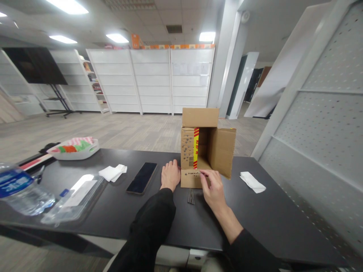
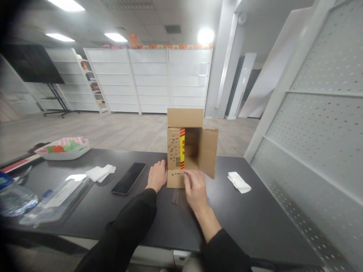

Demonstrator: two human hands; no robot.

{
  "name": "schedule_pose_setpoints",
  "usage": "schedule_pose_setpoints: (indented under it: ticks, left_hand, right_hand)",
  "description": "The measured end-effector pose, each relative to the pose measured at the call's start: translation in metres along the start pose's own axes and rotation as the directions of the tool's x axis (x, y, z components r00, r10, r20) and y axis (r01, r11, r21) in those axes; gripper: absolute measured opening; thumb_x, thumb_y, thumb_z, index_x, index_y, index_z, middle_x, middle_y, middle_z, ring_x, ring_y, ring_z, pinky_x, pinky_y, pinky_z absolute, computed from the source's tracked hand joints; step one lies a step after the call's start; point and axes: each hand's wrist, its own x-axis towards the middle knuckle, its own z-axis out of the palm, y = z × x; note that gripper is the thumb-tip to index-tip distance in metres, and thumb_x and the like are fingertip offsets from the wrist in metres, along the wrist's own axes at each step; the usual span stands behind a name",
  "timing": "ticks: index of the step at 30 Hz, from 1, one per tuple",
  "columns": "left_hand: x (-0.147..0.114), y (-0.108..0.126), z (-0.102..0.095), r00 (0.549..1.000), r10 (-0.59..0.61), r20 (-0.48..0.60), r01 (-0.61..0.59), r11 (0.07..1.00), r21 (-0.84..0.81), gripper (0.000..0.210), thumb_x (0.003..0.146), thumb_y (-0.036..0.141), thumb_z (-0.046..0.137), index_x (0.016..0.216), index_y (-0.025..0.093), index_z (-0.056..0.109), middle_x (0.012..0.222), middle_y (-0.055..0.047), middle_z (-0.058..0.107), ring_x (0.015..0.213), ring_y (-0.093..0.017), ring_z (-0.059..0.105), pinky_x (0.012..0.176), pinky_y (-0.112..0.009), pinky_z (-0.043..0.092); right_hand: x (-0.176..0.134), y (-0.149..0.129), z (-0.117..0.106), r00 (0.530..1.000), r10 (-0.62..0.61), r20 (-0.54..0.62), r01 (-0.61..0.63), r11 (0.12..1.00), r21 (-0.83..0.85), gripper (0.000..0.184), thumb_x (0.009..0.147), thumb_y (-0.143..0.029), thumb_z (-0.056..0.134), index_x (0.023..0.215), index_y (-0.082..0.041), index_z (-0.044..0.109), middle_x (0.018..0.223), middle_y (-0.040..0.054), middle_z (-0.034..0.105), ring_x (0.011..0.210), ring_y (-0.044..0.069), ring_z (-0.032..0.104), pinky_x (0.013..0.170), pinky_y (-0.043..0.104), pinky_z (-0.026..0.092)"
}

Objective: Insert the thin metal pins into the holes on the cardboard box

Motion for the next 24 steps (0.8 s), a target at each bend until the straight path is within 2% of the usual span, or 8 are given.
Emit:
schedule_pose_setpoints:
  ticks: [4,8,11,17,24]
  left_hand:
    - [0.000,0.000,0.000,1.000,0.011,-0.015,-0.011,1.000,0.004,0.029,0.098,0.028,0.034,0.113,0.016,0.056,0.111,-0.015,0.066,0.106,-0.027,0.061,0.089,-0.040,0.043]
    - [-0.001,0.000,0.000,1.000,-0.001,0.001,0.001,1.000,0.002,0.029,0.098,0.028,0.034,0.113,0.016,0.056,0.112,-0.015,0.066,0.108,-0.027,0.061,0.090,-0.039,0.043]
    - [0.000,0.001,0.000,1.000,-0.004,0.008,0.004,1.000,0.000,0.029,0.098,0.028,0.034,0.113,0.016,0.056,0.113,-0.015,0.065,0.109,-0.027,0.060,0.091,-0.039,0.043]
    - [0.001,-0.001,0.002,1.000,0.006,-0.012,-0.007,1.000,-0.010,0.028,0.098,0.028,0.036,0.113,0.016,0.056,0.111,-0.015,0.066,0.108,-0.027,0.061,0.091,-0.040,0.042]
    - [0.001,-0.001,0.005,0.999,0.019,-0.033,-0.020,1.000,-0.011,0.027,0.098,0.028,0.036,0.112,0.015,0.056,0.109,-0.014,0.066,0.107,-0.028,0.061,0.089,-0.040,0.042]
  right_hand:
    - [-0.001,-0.005,-0.007,1.000,0.010,-0.014,-0.009,0.999,0.040,0.015,0.098,-0.024,0.051,0.100,-0.021,0.066,0.095,0.0083,0.071,0.091,0.023,0.063,0.083,0.040,0.048]
    - [-0.010,-0.006,-0.012,0.996,0.093,0.007,-0.094,0.994,0.048,0.015,0.097,-0.028,0.053,0.096,-0.021,0.066,0.088,0.0072,0.069,0.082,0.022,0.062,0.076,0.038,0.050]
    - [-0.018,-0.006,-0.016,0.989,0.138,0.043,-0.140,0.989,0.051,0.014,0.096,-0.030,0.054,0.093,-0.022,0.065,0.085,0.0055,0.068,0.076,0.020,0.061,0.072,0.035,0.049]
    - [-0.032,-0.010,-0.026,0.975,0.178,0.132,-0.188,0.980,0.061,0.011,0.096,-0.030,0.056,0.093,-0.023,0.064,0.085,0.0043,0.067,0.080,0.021,0.062,0.073,0.034,0.049]
    - [-0.053,-0.018,-0.037,0.945,0.185,0.269,-0.203,0.978,0.039,0.012,0.096,-0.027,0.054,0.085,-0.023,0.059,0.081,0.0031,0.065,0.075,0.020,0.061,0.069,0.032,0.047]
